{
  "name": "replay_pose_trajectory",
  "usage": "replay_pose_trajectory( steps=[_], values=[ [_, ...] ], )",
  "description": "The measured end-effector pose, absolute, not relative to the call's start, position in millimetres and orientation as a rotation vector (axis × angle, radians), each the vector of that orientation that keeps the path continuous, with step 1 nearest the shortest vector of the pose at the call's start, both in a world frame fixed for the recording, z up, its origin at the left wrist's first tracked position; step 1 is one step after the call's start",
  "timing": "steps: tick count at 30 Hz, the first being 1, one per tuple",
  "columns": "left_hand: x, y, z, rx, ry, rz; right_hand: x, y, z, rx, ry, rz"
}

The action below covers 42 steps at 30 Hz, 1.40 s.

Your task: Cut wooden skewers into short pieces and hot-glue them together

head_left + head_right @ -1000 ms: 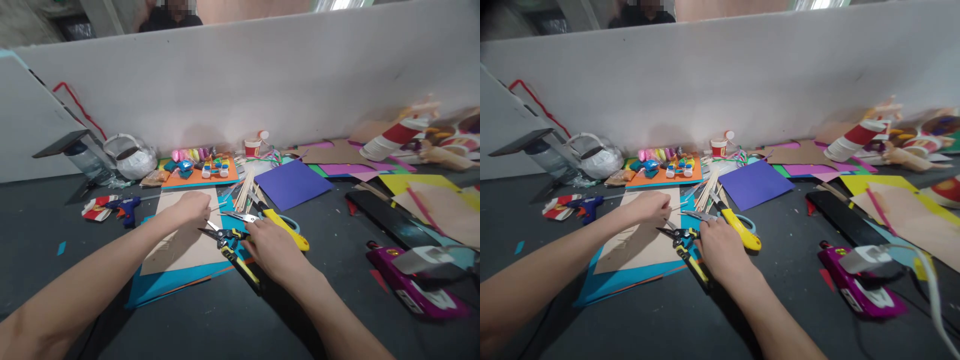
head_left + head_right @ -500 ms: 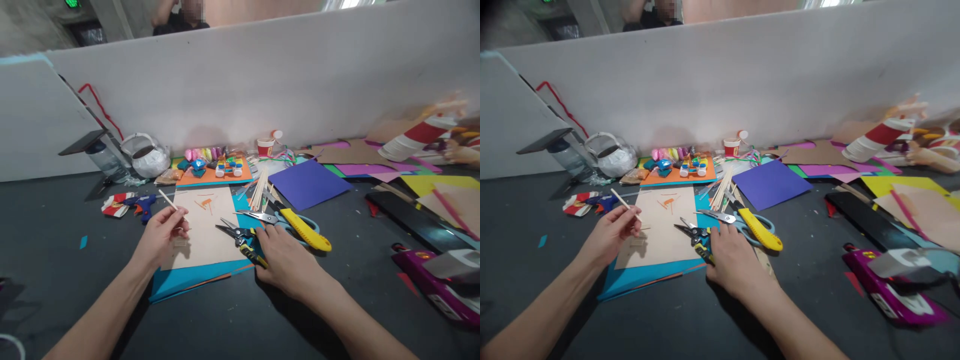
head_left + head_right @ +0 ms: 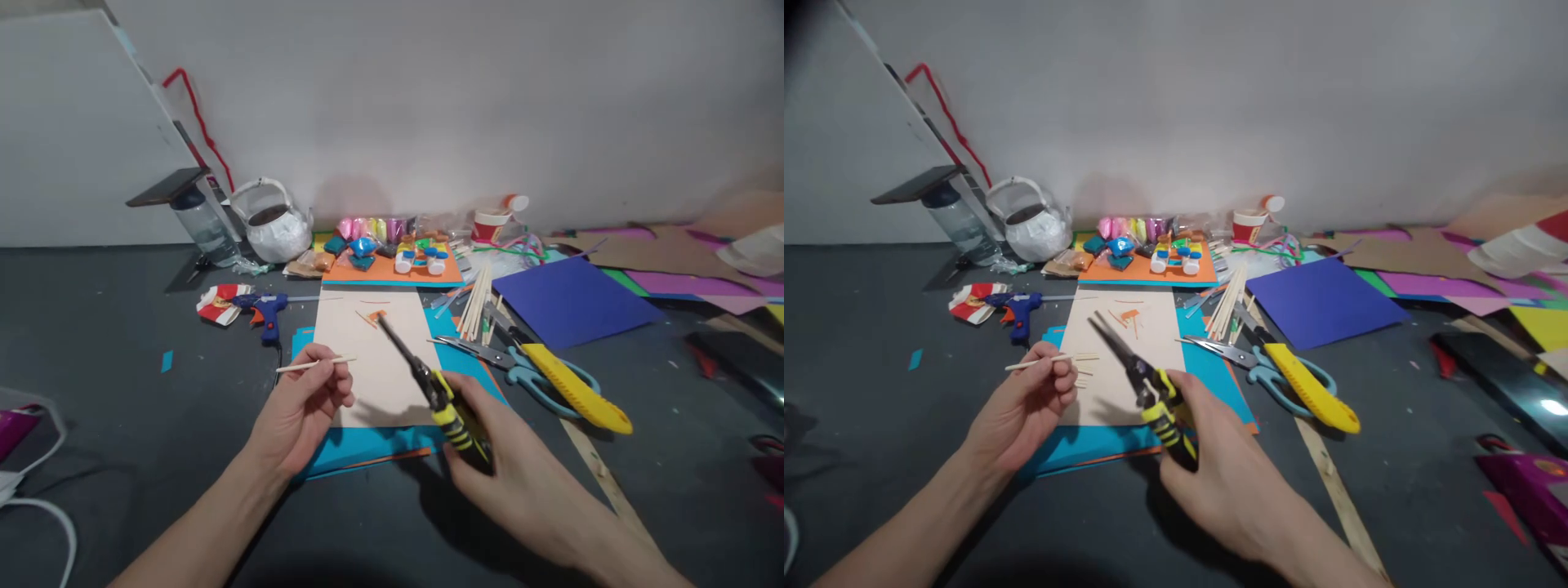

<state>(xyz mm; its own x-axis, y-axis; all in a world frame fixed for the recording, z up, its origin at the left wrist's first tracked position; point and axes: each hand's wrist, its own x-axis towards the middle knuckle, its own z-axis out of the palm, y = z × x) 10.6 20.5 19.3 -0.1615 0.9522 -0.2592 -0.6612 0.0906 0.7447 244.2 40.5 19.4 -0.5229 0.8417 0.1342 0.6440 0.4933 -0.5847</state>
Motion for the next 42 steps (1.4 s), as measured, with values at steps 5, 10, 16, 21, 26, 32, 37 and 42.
replay_pose_trajectory(
  steps=[5, 10, 16, 21, 26, 32, 37, 42],
  values=[
    [16, 14, 20, 0.348, 0.727, 1.441, 230, 30, 8, -1.168, -2.328, 0.721],
    [19, 13, 15, 0.328, 0.666, 1.39, 234, 29, 4, -1.098, -2.325, 0.782],
    [19, 12, 1, 0.358, 0.652, 1.341, 235, 28, 5, -1.054, -2.308, 0.85],
    [20, 12, 0, 0.36, 0.688, 1.322, 235, 26, 9, -1.157, -2.32, 0.969],
    [24, 12, 3, 0.287, 0.709, 1.332, 237, 24, 9, -1.156, -2.318, 1.053],
    [24, 12, 2, 0.275, 0.719, 1.346, 238, 24, 9, -1.144, -2.326, 1.055],
    [24, 10, -3, 0.261, 0.714, 1.316, 237, 23, 6, -1.128, -2.353, 1.006],
    [27, 5, -6, 0.2, 0.752, 1.273, 236, 23, 2, -1.115, -2.393, 0.827]
  ],
)
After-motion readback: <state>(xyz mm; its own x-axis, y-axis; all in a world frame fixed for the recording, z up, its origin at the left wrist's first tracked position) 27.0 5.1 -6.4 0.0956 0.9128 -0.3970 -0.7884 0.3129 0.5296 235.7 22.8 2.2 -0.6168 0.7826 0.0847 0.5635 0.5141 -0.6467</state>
